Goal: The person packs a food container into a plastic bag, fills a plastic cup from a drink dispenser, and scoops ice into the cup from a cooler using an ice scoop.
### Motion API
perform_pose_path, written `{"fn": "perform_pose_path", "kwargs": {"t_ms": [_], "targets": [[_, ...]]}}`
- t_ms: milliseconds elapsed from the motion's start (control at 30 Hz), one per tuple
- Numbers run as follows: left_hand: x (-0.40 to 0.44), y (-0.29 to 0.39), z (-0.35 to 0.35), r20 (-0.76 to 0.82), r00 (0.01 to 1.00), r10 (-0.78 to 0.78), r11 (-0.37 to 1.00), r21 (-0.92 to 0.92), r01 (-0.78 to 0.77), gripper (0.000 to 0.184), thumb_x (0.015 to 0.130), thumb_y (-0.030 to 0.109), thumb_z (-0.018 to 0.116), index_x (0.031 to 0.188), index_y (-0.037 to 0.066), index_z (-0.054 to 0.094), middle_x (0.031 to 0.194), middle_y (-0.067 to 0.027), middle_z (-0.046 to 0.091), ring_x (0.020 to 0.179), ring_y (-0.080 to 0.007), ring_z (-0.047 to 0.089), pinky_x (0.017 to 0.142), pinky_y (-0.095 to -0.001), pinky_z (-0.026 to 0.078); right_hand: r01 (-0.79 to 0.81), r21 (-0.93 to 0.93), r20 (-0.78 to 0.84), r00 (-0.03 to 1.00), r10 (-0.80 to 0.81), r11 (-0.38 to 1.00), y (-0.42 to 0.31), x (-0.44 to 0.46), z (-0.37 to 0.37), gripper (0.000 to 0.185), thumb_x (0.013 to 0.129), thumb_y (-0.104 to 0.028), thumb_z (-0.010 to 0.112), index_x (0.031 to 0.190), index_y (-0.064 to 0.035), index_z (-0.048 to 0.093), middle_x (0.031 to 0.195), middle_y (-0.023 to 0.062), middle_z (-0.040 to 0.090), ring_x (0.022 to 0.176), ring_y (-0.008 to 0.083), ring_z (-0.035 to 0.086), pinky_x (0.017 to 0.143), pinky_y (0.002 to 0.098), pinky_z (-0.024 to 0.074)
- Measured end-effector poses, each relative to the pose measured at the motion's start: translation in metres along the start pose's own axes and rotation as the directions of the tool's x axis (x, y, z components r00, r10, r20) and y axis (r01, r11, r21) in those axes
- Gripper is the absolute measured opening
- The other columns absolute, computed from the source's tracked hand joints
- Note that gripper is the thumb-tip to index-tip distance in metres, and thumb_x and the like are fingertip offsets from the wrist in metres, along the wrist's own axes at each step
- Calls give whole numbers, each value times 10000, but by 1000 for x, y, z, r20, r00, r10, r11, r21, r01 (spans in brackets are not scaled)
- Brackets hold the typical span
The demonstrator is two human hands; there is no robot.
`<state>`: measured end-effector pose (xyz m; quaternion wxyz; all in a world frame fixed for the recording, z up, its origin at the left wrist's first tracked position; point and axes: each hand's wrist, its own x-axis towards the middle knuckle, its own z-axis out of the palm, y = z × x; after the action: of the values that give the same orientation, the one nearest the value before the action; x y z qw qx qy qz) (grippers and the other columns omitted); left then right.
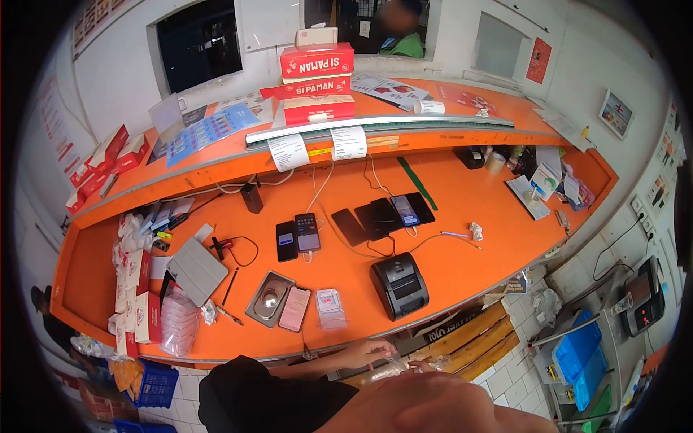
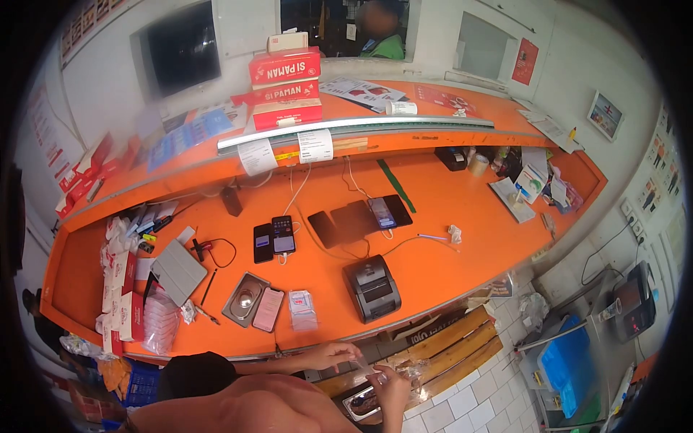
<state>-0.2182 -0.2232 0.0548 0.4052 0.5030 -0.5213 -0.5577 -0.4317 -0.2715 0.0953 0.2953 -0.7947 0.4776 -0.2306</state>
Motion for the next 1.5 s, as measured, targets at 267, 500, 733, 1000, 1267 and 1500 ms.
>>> {"fn": "perform_pose_path", "kwargs": {"t_ms": [267,500,733,1000,1267,1500], "targets": [[16,-60,12,-168,949,266,964,24,-266,144,892,163,554,834,31,542,883,-25,579,724,-85,526,639,-231,419,15,77,200,979,-30,997,40,-10,31,336,629,-240,781,928,-126,678,729,119,653,632,287,634,596,357,496],[14,-42,21,-127,960,251,963,133,-234,181,841,125,605,728,16,516,758,-22,435,657,-106,453,590,-242,374,16,159,46,999,-24,987,17,-22,23,551,600,-288,815,1072,-80,621,876,112,663,752,265,642,723,350,495],[21,-31,38,89,877,472,868,126,-480,187,807,100,594,695,24,466,829,-57,423,773,-160,448,678,-273,363,-86,456,17,996,88,886,49,-39,38,831,593,-258,842,1286,-18,452,1119,144,615,1058,221,571,921,339,412],[29,-55,55,133,851,508,837,158,-524,170,847,153,534,755,22,478,990,-105,371,946,-212,411,859,-324,342,-150,539,44,988,150,829,76,-54,83,457,680,-254,793,1028,-13,619,897,90,669,845,160,628,782,279,470],[25,-93,70,-96,870,484,867,190,-461,175,905,115,452,1013,-22,461,1129,-144,333,1011,-245,464,900,-350,382,-155,561,19,984,174,813,108,-52,115,168,745,-139,738,780,-10,636,701,61,632,626,100,554,583,243,449],[21,-146,78,-271,703,657,734,440,-517,188,889,151,558,818,0,473,1089,-160,381,965,-234,456,866,-337,384,19,547,-15,1000,-13,837,147,-61,167,116,713,6,715,729,5,600,692,36,604,648,108,529,598,234,444]]}}
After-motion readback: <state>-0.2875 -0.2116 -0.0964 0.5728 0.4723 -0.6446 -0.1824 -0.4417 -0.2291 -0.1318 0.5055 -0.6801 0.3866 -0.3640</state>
